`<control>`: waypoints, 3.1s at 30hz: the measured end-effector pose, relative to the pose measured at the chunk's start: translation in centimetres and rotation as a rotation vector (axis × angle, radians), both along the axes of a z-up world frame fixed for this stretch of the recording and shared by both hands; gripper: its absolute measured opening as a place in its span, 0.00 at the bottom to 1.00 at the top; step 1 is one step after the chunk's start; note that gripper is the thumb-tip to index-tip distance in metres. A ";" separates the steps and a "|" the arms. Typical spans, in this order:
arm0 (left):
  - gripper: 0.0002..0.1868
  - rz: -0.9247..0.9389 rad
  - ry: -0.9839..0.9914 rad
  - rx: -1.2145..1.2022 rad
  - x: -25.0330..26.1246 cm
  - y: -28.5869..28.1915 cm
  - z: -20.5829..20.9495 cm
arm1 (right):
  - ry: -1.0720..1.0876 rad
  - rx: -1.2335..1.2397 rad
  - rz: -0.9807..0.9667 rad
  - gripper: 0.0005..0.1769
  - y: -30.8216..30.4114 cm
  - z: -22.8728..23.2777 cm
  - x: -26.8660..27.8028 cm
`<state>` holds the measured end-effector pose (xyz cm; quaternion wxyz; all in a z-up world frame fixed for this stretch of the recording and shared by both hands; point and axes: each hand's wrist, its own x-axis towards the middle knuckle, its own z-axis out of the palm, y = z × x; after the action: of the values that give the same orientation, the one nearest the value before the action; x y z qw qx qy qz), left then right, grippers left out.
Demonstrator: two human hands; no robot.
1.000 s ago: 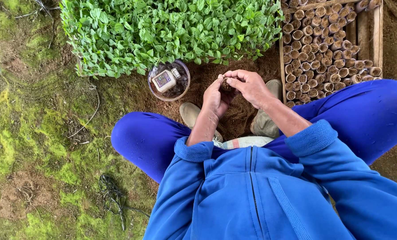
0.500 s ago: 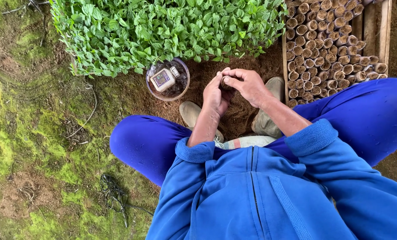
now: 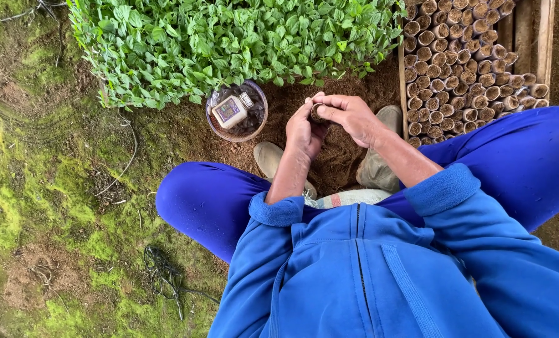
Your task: The person sits cross-legged on the ground and fills small plastic seedling pots with soil by hand. They scoop soil from a pile between their legs, pack it into the pots, and place the filled pots into a wooden tray. The person repeats this process multiple times.
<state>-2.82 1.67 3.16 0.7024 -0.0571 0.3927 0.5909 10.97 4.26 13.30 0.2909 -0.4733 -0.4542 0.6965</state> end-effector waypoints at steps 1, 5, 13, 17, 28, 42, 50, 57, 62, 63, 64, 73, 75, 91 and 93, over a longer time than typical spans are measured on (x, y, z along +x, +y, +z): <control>0.17 -0.001 0.001 0.002 0.0 0.0 -0.3 | 0.001 0.002 -0.001 0.21 -0.2 0.2 -0.1; 0.19 -0.020 -0.038 0.024 0.1 -0.2 -1.3 | -0.028 0.079 -0.014 0.22 -0.8 0.7 -0.1; 0.19 -0.032 -0.024 0.030 0.4 -1.1 -1.9 | -0.117 0.181 0.000 0.21 -1.9 0.0 0.0; 0.20 -0.013 -0.056 0.024 0.3 -1.0 -1.0 | 0.023 0.025 -0.046 0.19 -1.6 -0.6 0.1; 0.17 -0.032 -0.017 0.031 0.6 -1.5 1.0 | -0.040 0.092 -0.065 0.16 -2.4 0.4 0.2; 0.16 -0.095 0.084 0.011 0.2 -1.0 2.7 | -0.206 0.345 -0.050 0.11 -1.6 1.5 0.8; 0.16 -0.164 0.125 0.025 0.9 -1.1 0.4 | -0.263 0.388 -0.036 0.08 -1.7 1.8 0.4; 0.14 -0.093 0.027 -0.036 0.8 -1.0 0.5 | 0.008 0.133 -0.127 0.06 -0.8 2.0 0.4; 0.17 -0.105 0.015 0.001 -0.2 -0.9 2.8 | -0.010 0.110 -0.062 0.06 0.5 2.1 2.7; 0.17 -0.098 -0.009 0.023 -0.5 -0.8 2.7 | -0.086 0.086 0.016 0.06 0.7 2.7 3.2; 0.17 -0.098 -0.009 0.024 -0.7 -0.7 2.6 | -0.086 0.087 0.017 0.06 0.7 2.2 3.6; 0.19 -0.116 -0.086 0.073 -1.0 -0.6 2.5 | -0.665 0.228 0.349 0.11 0.1 4.1 3.1; 0.19 -0.119 -0.097 0.049 -0.9 -0.5 2.5 | -0.247 0.143 0.109 0.13 0.5 3.2 3.5; 0.18 -0.112 0.032 0.103 0.7 -1.1 0.7 | -0.273 0.293 -0.020 0.10 -1.7 1.5 1.6; 0.19 -0.105 0.019 0.100 0.8 -1.1 0.3 | -0.302 0.330 -0.022 0.09 -1.6 0.7 1.7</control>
<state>-2.00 0.53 3.50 0.7307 0.0043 0.3719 0.5725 12.67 2.66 13.96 0.3006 -0.5233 -0.5952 0.5305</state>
